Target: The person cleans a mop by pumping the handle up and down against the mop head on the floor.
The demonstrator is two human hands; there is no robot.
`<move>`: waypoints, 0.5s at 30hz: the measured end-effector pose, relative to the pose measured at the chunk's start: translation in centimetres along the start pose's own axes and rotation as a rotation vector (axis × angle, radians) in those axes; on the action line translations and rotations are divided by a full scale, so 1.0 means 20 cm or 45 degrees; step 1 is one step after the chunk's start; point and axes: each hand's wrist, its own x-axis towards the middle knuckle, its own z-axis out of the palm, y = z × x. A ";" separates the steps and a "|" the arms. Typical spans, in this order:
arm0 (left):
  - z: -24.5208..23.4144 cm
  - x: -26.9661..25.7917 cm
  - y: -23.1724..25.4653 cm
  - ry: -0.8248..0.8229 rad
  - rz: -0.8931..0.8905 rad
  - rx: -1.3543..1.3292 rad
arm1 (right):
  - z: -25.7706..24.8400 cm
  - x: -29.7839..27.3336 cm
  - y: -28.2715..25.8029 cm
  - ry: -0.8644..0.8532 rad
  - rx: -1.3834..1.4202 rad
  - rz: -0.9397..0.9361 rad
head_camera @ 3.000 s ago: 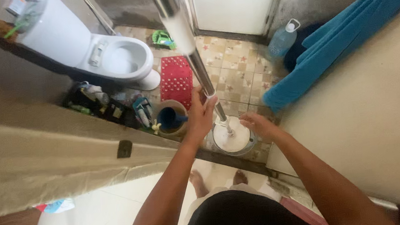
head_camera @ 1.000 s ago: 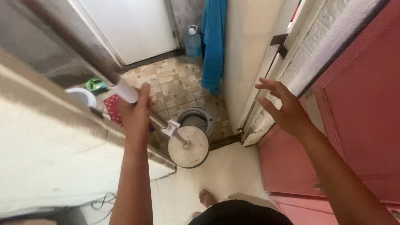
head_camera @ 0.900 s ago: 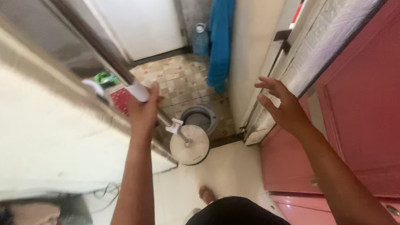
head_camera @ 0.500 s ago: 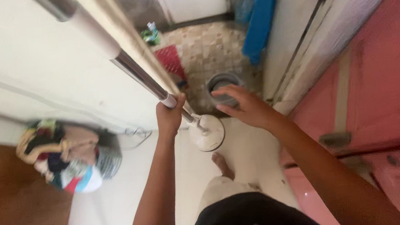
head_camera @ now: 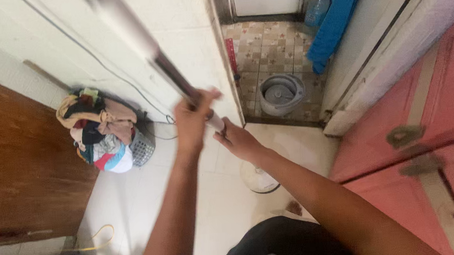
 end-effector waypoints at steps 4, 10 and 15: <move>-0.38 -0.26 0.30 0.202 0.270 -0.036 | 0.38 -0.18 0.06 -0.092 -0.174 0.086; -0.73 -0.63 0.33 0.033 0.388 -0.592 | 0.83 -0.34 0.18 -0.009 -0.206 0.177; -0.67 -0.84 0.08 0.465 0.384 -0.445 | 0.87 -0.40 -0.14 -0.019 0.216 -0.157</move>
